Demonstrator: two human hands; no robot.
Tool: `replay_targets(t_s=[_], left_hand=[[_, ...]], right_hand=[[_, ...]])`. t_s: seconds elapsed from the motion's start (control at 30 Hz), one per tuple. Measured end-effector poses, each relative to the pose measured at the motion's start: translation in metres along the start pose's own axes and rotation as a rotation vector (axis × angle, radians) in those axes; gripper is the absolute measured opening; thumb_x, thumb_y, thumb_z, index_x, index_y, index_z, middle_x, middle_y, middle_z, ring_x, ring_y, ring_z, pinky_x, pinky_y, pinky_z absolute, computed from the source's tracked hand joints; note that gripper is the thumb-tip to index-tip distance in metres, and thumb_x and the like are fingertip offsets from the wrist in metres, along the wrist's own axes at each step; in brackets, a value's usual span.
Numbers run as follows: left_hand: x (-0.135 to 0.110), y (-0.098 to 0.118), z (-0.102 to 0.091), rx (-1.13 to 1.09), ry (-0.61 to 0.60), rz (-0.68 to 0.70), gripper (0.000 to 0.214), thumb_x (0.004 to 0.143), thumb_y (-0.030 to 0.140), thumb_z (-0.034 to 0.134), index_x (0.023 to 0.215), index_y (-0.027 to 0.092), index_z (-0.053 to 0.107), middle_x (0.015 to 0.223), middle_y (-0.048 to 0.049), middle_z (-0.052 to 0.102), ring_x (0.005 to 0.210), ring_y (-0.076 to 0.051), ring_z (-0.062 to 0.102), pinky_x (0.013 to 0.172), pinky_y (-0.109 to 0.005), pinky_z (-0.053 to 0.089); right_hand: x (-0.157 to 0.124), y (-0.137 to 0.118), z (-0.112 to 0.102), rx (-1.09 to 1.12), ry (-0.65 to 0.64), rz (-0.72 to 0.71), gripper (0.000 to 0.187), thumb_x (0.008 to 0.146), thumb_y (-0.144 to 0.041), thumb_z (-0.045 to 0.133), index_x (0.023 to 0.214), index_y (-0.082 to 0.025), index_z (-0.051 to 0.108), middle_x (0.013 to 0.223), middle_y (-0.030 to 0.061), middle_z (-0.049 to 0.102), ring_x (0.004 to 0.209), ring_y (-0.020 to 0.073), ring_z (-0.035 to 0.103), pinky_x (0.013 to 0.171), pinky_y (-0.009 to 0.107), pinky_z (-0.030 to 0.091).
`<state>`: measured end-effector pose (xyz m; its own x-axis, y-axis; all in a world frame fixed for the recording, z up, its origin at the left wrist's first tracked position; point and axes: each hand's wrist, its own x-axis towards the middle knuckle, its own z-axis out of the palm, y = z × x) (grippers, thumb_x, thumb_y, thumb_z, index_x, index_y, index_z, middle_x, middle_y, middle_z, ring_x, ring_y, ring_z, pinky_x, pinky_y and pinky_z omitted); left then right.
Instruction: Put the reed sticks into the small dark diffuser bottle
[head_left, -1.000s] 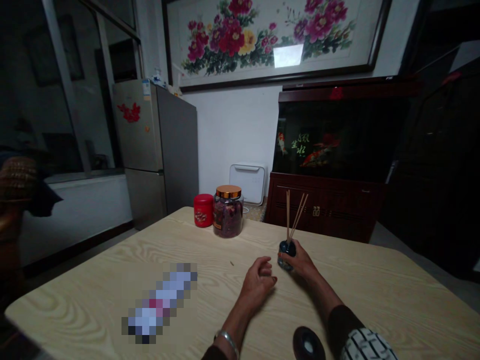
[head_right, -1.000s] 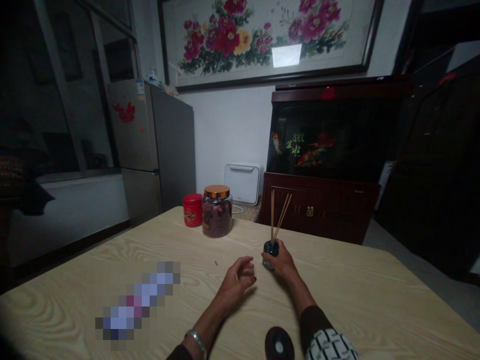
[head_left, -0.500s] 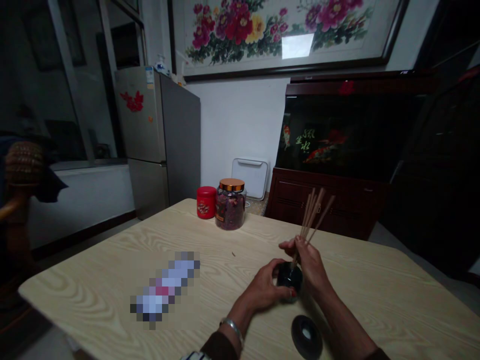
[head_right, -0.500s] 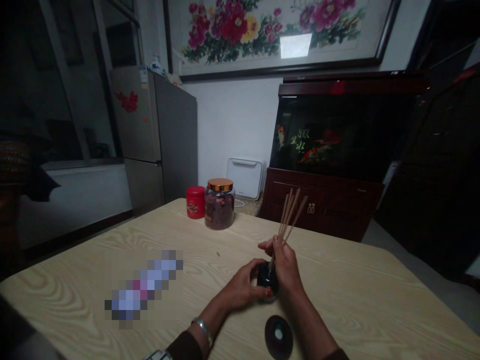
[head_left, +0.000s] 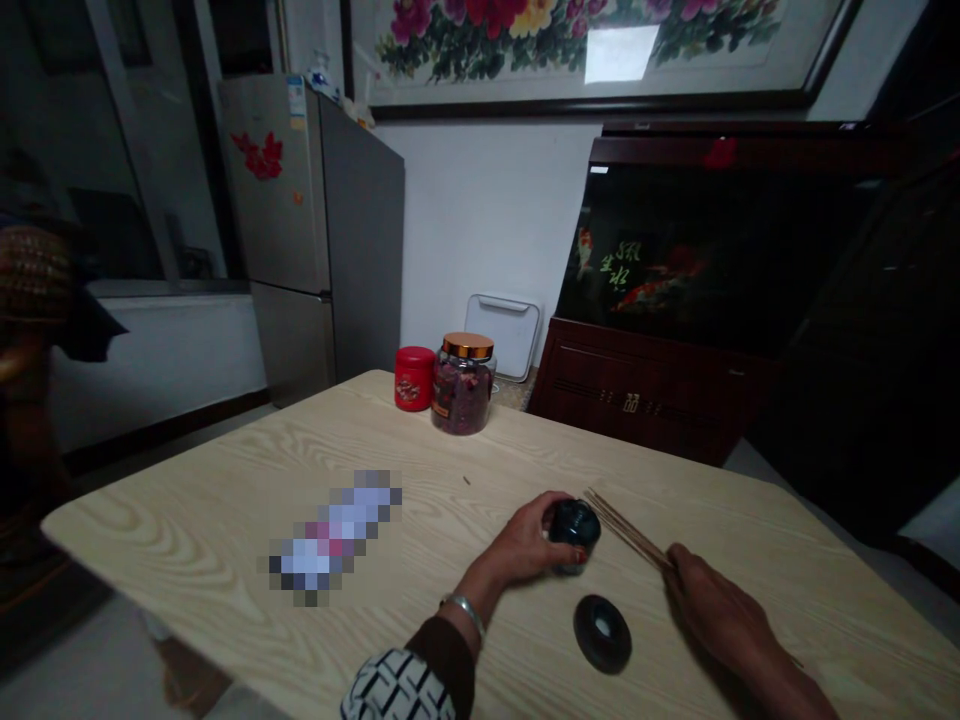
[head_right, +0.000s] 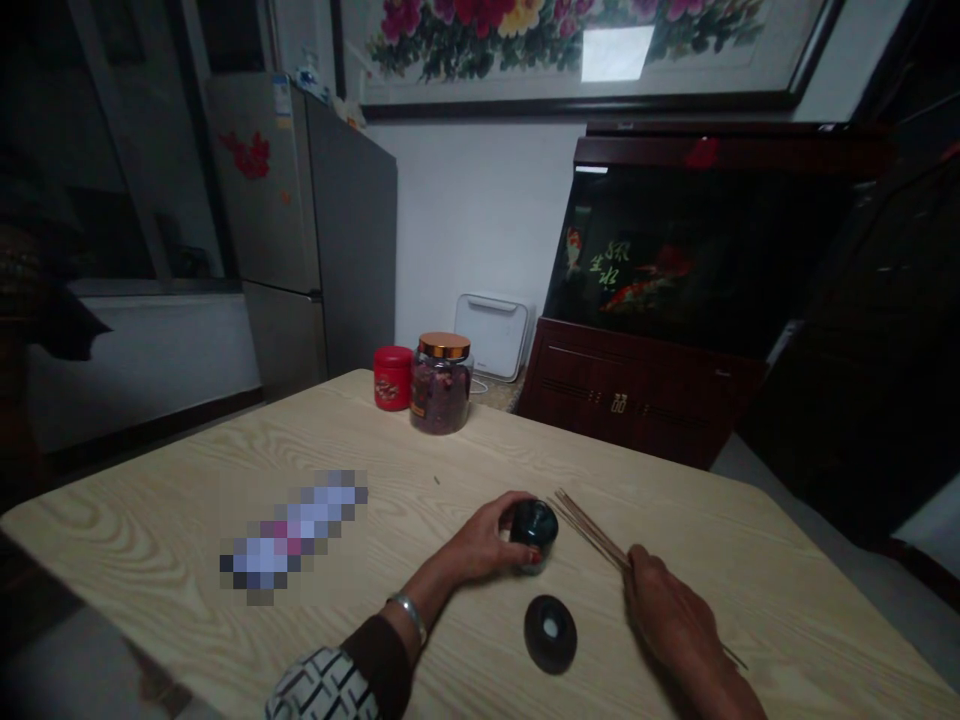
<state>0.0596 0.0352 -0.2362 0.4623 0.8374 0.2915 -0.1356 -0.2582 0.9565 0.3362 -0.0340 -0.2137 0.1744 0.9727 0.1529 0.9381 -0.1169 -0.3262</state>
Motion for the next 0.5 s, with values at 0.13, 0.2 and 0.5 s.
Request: replay_targets(t_s=[0.13,0.2,0.5], left_hand=[[0.001,-0.002,0.0,-0.004,0.007,-0.002,0.076,0.057,0.025,0.09,0.127,0.018,0.06,0.12,-0.0113,0.067,0.109,-0.027,0.061,0.097,-0.038,0.046],[0.001,-0.001,0.0,-0.01,-0.005,-0.003,0.075,0.058,0.026,0.09,0.126,0.018,0.061,0.119,-0.0106,0.067,0.109,-0.026,0.061,0.096,-0.037,0.046],[0.0,0.002,0.0,-0.02,-0.013,0.001,0.075,0.058,0.025,0.09,0.126,0.018,0.061,0.119,-0.0098,0.068,0.109,-0.025,0.061,0.096,-0.035,0.046]], right_hand=[[-0.008,0.006,0.015,-0.234,0.008,-0.146,0.033,0.096,-0.035,0.034,0.106,-0.02,0.061,0.1,0.0141,0.067,0.093,0.0299,0.065,0.073,0.038,0.046],[-0.009,0.003,0.01,-0.281,0.036,-0.181,0.033,0.095,-0.036,0.038,0.109,-0.019,0.064,0.103,0.0149,0.067,0.098,0.0317,0.064,0.078,0.041,0.047],[-0.057,-0.075,-0.021,0.145,-0.277,-0.314,0.053,0.086,-0.054,0.06,0.132,-0.028,0.057,0.137,0.01,0.058,0.123,0.0302,0.057,0.103,0.043,0.044]])
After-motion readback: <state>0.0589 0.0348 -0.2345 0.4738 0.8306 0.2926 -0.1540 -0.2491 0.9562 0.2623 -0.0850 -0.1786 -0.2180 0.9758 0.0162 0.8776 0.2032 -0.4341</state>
